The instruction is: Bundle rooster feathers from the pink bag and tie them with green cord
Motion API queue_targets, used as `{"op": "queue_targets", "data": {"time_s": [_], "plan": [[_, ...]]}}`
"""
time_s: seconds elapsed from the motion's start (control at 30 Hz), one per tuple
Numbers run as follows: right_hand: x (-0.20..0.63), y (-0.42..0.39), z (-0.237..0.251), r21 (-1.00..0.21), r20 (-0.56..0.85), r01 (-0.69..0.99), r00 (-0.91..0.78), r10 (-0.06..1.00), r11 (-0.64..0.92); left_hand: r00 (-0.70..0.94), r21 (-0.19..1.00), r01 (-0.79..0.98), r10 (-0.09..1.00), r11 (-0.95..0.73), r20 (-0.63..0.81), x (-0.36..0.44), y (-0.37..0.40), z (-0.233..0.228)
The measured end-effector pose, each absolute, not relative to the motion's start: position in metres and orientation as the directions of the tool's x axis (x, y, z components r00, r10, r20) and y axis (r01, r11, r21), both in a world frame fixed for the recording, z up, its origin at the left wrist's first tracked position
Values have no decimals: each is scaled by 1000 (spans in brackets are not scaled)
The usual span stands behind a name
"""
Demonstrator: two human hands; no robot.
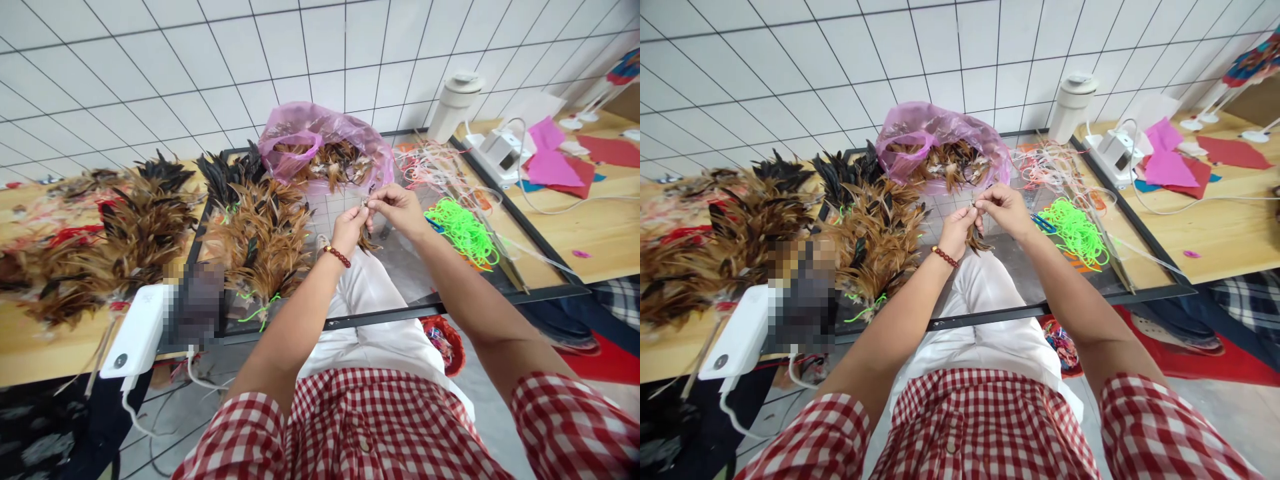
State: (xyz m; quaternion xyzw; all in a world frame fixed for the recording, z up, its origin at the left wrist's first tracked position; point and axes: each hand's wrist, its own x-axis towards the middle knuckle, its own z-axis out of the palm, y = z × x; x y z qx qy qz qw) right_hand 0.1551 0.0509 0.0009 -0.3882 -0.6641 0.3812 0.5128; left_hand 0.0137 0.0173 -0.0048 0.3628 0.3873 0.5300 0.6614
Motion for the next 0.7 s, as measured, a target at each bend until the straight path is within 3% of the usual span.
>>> {"op": "queue_targets", "data": {"time_s": [0.13,0.33,0.5,0.6,0.7], "plan": [[157,54,2,-936,350,4,-75,934,352,165,858,-476,978,194,-130,12,16,-1],[159,45,12,-982,184,-15,-336,924,190,300,832,-459,936,311,-185,11,14,1],[150,46,7,-968,249,-17,-224,942,251,302,864,-427,943,265,-139,12,15,-1],[154,55,-2,-950,287,90,-122,950,299,173,860,-472,977,195,-126,9,19,0],[163,64,-11,-854,311,429,-30,950,293,-19,822,-558,988,117,-153,4,25,4]]}}
